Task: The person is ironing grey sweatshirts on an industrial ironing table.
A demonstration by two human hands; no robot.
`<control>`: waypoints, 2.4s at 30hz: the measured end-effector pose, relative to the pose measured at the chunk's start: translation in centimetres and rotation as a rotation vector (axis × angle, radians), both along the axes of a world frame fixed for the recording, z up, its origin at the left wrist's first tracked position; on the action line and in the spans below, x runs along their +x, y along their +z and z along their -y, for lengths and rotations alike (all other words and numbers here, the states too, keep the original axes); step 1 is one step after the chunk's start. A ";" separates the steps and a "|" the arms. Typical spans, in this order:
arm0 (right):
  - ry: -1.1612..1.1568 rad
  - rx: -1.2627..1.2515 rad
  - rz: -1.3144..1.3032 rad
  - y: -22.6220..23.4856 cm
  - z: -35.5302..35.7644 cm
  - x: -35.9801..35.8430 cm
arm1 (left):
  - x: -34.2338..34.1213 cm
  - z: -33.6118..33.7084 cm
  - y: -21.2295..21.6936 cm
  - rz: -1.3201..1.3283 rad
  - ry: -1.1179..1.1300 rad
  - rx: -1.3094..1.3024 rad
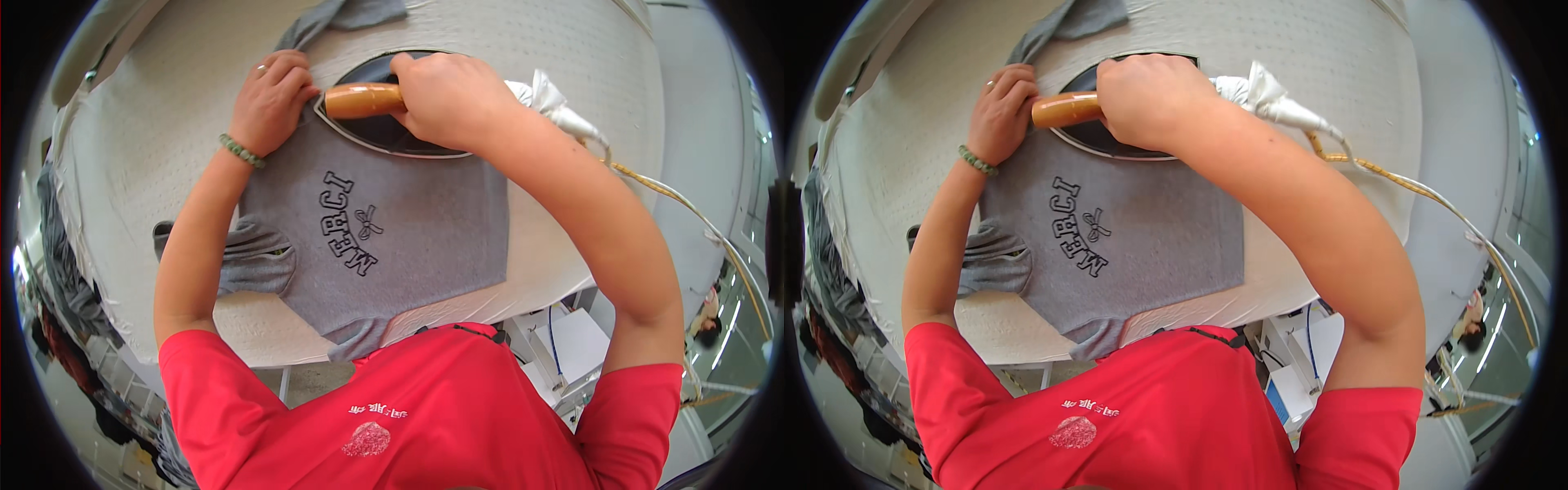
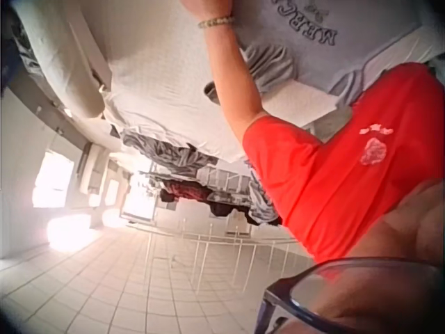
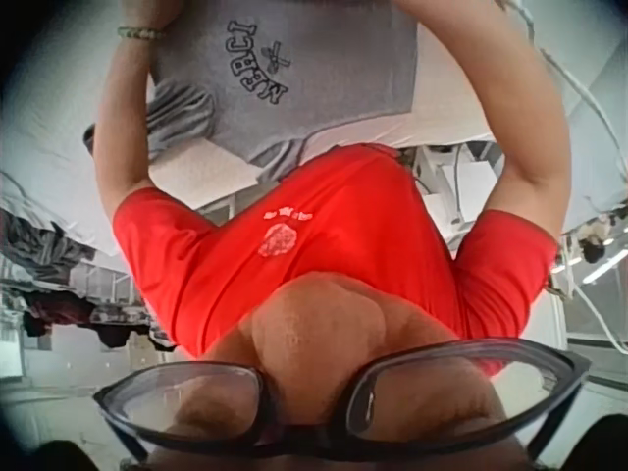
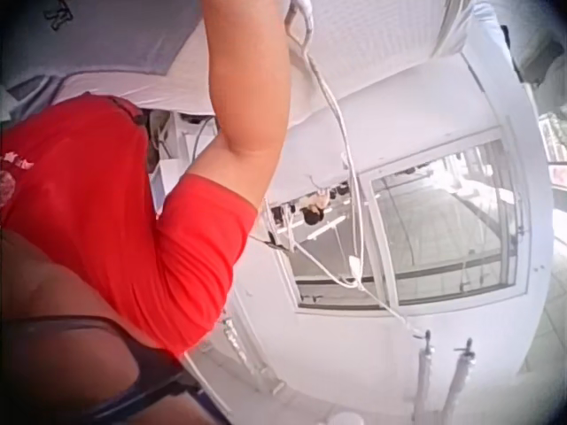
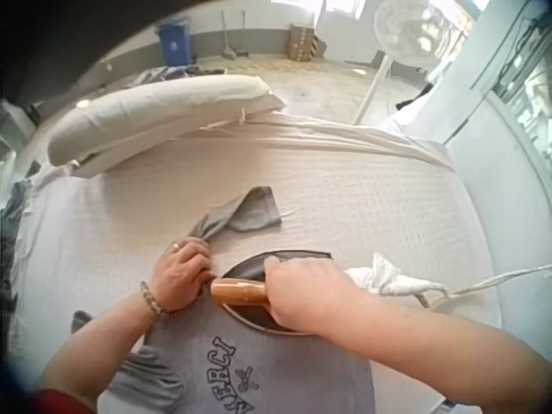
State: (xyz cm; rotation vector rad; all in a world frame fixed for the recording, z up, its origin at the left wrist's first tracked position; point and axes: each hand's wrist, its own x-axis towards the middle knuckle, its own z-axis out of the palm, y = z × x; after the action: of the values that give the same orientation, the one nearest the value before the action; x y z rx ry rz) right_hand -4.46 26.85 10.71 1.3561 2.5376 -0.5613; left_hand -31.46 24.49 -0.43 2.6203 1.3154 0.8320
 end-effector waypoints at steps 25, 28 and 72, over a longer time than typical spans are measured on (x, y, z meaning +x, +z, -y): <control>-0.828 -0.157 -0.109 -0.5 18.8 18.2 | 17.1 8.1 0.7 -0.075 -0.197 -0.188; -0.836 -0.204 -0.032 -0.9 24.3 19.4 | 18.7 7.4 -0.2 -0.115 -0.095 -0.210; 0.012 -0.045 -0.096 -1.8 7.9 -6.9 | 0.6 -4.2 0.1 -0.334 -0.353 -0.336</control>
State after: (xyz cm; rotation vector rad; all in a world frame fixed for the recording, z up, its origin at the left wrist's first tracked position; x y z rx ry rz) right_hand -11.39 18.91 8.87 1.3278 2.5897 -0.6929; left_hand -30.85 28.71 -0.38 2.6627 0.9006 0.1138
